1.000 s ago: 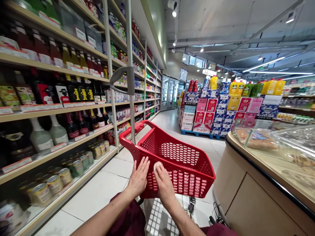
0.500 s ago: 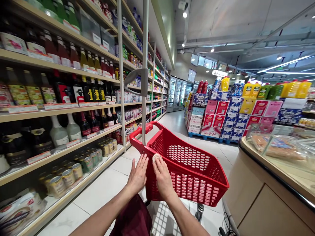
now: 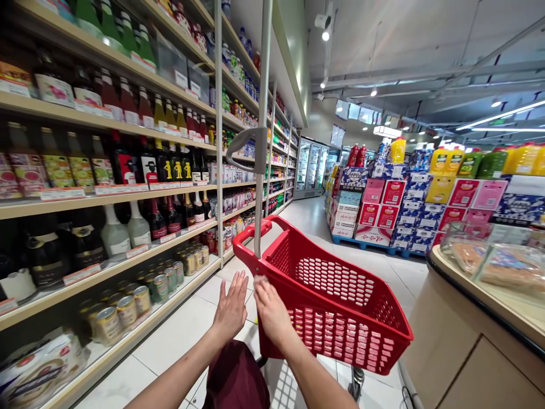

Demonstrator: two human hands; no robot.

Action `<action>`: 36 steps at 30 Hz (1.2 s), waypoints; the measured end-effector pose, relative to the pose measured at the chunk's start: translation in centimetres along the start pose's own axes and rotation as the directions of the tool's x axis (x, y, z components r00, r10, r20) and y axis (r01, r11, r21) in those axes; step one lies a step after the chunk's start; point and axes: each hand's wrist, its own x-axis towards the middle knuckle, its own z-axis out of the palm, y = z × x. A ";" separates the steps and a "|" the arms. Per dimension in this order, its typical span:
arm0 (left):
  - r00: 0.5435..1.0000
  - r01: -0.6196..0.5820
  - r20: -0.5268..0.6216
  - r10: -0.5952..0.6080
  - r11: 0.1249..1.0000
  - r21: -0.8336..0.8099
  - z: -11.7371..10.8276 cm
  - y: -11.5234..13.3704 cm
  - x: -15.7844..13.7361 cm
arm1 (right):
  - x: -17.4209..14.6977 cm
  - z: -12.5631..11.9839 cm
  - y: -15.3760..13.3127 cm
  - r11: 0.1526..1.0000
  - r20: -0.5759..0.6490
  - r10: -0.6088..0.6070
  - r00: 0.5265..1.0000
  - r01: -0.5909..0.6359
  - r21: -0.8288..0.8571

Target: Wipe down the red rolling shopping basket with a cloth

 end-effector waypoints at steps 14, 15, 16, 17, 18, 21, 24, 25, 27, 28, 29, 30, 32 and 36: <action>0.997 -0.008 -0.082 0.009 1.000 0.006 -1.3 -1.3 2.6 | 3.9 -0.3 3.1 0.976 -0.186 0.216 0.959 -0.218 0.005; 0.995 -0.021 -0.099 0.022 1.000 0.003 -1.5 -0.9 3.1 | 2.5 -0.3 4.0 0.971 -0.172 0.232 0.957 -0.237 -0.014; 0.993 -0.034 -0.113 0.033 0.999 -0.004 -1.7 -0.5 3.5 | 1.1 -0.4 4.9 0.963 -0.166 0.259 0.952 -0.268 -0.034; 0.991 -0.042 -0.125 0.041 0.999 -0.011 -1.9 -0.1 3.8 | -0.3 -0.6 5.7 0.950 -0.169 0.294 0.941 -0.306 -0.054; 0.990 -0.050 -0.131 0.047 0.999 -0.018 -2.0 0.3 4.2 | -1.3 -0.9 6.4 0.936 -0.178 0.329 0.928 -0.345 -0.068; 0.991 -0.084 -0.103 0.081 0.996 -0.030 -2.0 1.7 5.1 | -1.8 -1.1 6.5 0.916 -0.182 0.380 0.907 -0.396 -0.063; 0.993 -0.119 -0.012 0.118 0.992 -0.038 -1.8 2.9 5.9 | 0.5 -0.4 5.0 0.937 -0.158 0.338 0.928 -0.348 -0.035; 0.992 -0.121 0.012 0.122 0.992 -0.035 -1.6 3.1 6.1 | 0.9 -0.2 4.8 0.942 -0.155 0.325 0.933 -0.333 -0.031; 0.992 -0.120 0.032 0.121 0.993 -0.022 -1.5 3.4 6.4 | 0.1 -0.3 5.4 0.946 -0.153 0.314 0.937 -0.323 -0.039; 0.992 -0.120 0.033 0.120 0.993 -0.018 -1.5 3.5 6.5 | -1.2 -0.7 6.2 0.943 -0.157 0.317 0.935 -0.329 -0.052; 0.992 -0.122 0.034 0.123 0.992 -0.019 -1.5 3.6 6.6 | -3.0 -1.2 7.4 0.938 -0.162 0.326 0.931 -0.340 -0.071; 0.991 -0.129 0.039 0.130 0.991 -0.024 -1.5 3.8 6.7 | -5.0 -1.8 8.6 0.929 -0.183 0.336 0.924 -0.357 -0.100; 0.986 -0.148 0.066 0.151 0.988 -0.042 -1.6 4.6 6.8 | -8.6 -2.9 10.9 0.889 -0.236 0.387 0.892 -0.428 -0.161; 0.964 -0.218 0.134 0.228 0.972 -0.087 -1.8 7.7 6.9 | -9.7 -3.3 11.0 0.858 -0.246 0.422 0.873 -0.472 -0.201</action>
